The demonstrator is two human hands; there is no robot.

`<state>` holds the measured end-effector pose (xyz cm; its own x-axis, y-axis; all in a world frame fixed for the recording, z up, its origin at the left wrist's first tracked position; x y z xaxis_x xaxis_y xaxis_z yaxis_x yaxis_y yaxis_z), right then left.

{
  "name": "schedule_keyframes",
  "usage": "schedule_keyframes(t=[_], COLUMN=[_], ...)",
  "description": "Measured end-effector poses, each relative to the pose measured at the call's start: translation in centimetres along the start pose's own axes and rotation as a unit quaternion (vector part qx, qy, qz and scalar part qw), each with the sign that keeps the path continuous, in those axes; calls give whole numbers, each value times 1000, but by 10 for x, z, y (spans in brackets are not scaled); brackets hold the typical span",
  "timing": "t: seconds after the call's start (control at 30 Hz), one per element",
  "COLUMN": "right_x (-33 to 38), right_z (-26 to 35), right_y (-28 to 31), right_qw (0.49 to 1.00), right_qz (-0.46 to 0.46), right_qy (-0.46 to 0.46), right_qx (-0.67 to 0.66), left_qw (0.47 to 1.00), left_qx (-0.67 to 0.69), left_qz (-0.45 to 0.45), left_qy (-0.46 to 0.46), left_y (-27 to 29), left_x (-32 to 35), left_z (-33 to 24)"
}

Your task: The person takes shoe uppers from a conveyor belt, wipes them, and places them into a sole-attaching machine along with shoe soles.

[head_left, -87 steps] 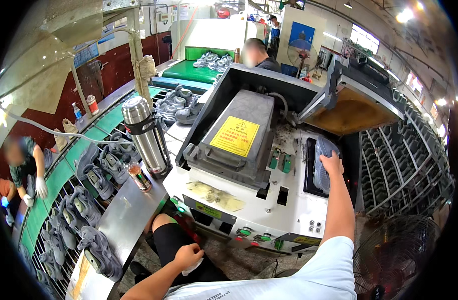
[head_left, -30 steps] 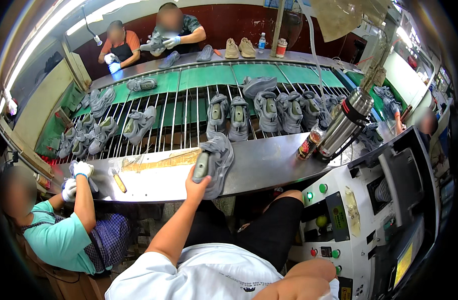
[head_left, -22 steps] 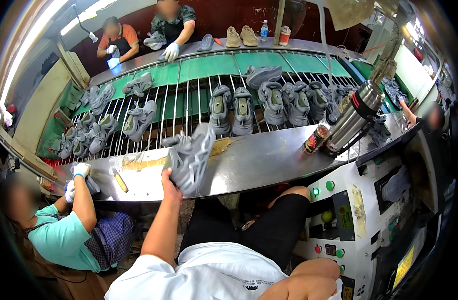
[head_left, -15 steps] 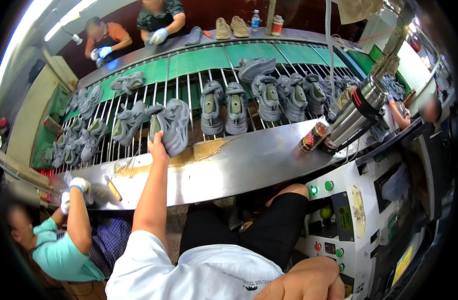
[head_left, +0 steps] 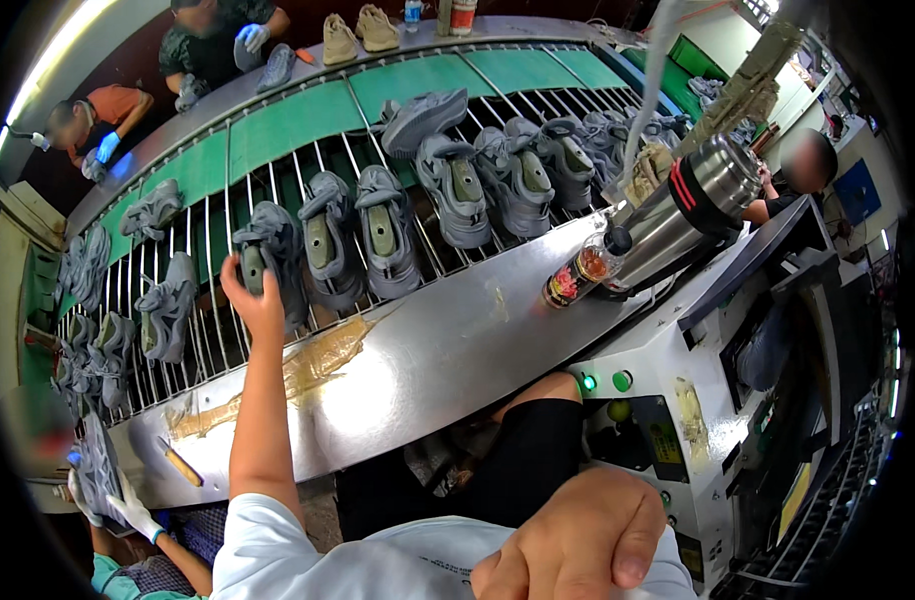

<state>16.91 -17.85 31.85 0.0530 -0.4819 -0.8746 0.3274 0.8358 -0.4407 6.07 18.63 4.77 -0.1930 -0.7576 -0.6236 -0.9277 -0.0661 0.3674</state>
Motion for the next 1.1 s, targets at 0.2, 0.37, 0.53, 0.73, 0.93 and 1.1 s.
schedule_keyframes(t=[0.2, 0.37, 0.53, 0.73, 0.93, 1.1], right_x=[-3, -20, -22, -15, -16, -19], right_z=[17, 17, 27, 37, 32, 15], right_y=[55, 98, 154, 190, 202, 168], right_qw=[1000, 998, 995, 992, 991, 990], right_qz=[-19, -24, -53, -77, -87, -92], right_qy=[9, -45, -83, -103, -102, -103], right_qx=[-19, -39, -25, -13, -20, -14], left_qw=[953, 899, 861, 888, 893, 900], left_qx=[218, -44, -167, -120, -99, -83], left_qz=[208, 401, 411, 388, 389, 348], left_qy=[29, 171, 249, 218, 202, 249], left_y=[-183, -363, -418, -450, -439, -416], left_x=[-105, -149, -132, -128, -137, -138], left_z=[-73, 4, 18, 68, 57, 8])
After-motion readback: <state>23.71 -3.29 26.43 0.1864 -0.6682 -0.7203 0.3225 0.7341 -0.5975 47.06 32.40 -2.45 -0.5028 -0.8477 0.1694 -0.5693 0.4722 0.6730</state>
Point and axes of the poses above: each hand's wrist, its own x-axis away from the middle knuckle, its own y-axis out of the back of the hand, z = x × y, the point moved 10 cm from there along -x, towards the middle knuckle, and after that the axes turned 9 degrees about z, right-handed, at the moved point
